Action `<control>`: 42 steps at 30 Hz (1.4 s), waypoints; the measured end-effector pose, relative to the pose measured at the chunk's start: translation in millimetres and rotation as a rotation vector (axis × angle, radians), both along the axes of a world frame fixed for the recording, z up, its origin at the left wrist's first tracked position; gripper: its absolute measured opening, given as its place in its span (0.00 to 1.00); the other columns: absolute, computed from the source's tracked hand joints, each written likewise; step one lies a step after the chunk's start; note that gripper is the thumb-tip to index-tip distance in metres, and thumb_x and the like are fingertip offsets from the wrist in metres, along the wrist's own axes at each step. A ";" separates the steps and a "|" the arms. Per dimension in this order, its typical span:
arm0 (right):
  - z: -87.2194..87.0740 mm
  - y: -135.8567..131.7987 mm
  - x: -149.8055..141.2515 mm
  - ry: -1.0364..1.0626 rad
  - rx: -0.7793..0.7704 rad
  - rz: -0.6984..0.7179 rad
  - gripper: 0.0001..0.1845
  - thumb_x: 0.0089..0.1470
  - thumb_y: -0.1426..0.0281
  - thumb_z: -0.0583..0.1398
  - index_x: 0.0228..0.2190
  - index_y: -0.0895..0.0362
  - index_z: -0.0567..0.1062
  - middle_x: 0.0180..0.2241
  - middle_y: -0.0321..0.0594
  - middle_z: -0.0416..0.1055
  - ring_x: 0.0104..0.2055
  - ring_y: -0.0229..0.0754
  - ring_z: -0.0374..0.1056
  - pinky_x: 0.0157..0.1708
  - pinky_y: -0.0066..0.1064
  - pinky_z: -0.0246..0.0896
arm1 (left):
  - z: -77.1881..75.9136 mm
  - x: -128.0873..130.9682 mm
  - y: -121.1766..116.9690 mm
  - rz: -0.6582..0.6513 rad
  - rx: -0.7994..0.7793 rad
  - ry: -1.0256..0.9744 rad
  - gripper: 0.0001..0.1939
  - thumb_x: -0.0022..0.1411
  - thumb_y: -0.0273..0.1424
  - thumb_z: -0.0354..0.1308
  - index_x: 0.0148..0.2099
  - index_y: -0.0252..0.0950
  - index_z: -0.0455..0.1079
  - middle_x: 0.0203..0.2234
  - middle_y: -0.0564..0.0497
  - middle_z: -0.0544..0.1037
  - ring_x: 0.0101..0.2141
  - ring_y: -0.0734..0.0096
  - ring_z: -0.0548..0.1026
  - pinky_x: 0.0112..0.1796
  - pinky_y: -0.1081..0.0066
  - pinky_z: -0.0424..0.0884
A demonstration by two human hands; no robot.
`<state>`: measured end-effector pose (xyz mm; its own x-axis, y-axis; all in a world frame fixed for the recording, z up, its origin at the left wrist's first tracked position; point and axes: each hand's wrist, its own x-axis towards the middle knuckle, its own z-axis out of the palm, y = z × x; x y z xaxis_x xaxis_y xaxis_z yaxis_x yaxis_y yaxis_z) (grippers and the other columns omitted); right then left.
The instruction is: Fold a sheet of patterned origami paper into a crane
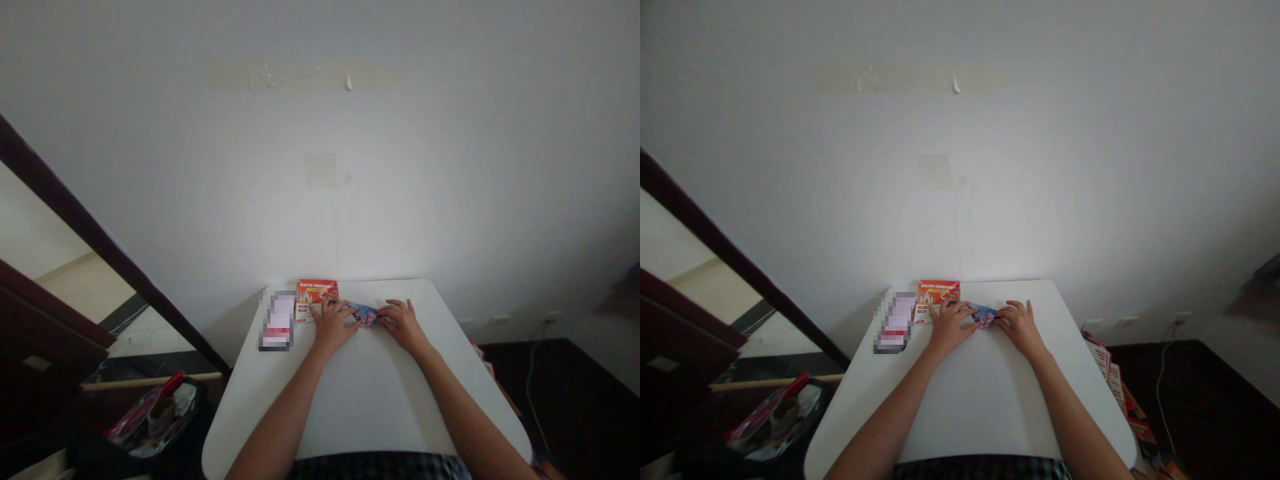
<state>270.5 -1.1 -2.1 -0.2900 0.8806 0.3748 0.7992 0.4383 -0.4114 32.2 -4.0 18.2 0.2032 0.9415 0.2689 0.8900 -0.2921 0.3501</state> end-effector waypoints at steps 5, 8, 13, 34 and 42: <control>2.5 0.8 -11.2 0.020 0.007 -0.069 0.15 0.62 0.56 0.54 0.40 0.47 0.78 0.43 0.40 0.77 0.58 0.52 0.63 0.63 0.67 0.34 | 5.1 1.3 -4.8 0.001 -0.021 0.007 0.20 0.57 0.49 0.62 0.52 0.59 0.74 0.57 0.55 0.72 0.61 0.43 0.56 0.58 0.25 0.34; 4.5 1.7 -18.2 0.016 0.017 -0.110 0.17 0.63 0.56 0.52 0.39 0.49 0.78 0.42 0.41 0.77 0.56 0.51 0.63 0.62 0.67 0.36 | 6.4 1.3 -6.2 -0.001 -0.032 0.015 0.20 0.57 0.49 0.62 0.53 0.59 0.73 0.57 0.55 0.71 0.62 0.43 0.54 0.58 0.25 0.35; 6.0 6.1 -27.4 0.004 0.019 -0.196 0.17 0.64 0.57 0.52 0.36 0.50 0.78 0.41 0.40 0.76 0.52 0.50 0.64 0.61 0.69 0.36 | 5.4 1.1 -5.7 -0.006 -0.043 0.009 0.20 0.57 0.48 0.62 0.52 0.60 0.73 0.58 0.56 0.70 0.62 0.43 0.54 0.57 0.23 0.36; 2.5 7.5 -40.6 -0.068 0.021 -0.272 0.14 0.64 0.59 0.53 0.39 0.49 0.78 0.41 0.41 0.76 0.52 0.52 0.62 0.59 0.75 0.31 | -4.8 -3.7 0.7 -0.009 -0.040 -0.039 0.15 0.59 0.47 0.61 0.49 0.63 0.74 0.57 0.59 0.72 0.62 0.45 0.56 0.56 0.21 0.35; 2.3 8.3 -43.2 -0.104 0.048 -0.292 0.14 0.63 0.58 0.54 0.38 0.49 0.78 0.41 0.42 0.76 0.52 0.53 0.62 0.59 0.76 0.30 | -3.7 -2.5 1.3 -0.010 -0.047 -0.015 0.17 0.57 0.48 0.63 0.50 0.61 0.75 0.58 0.56 0.71 0.62 0.44 0.56 0.57 0.23 0.38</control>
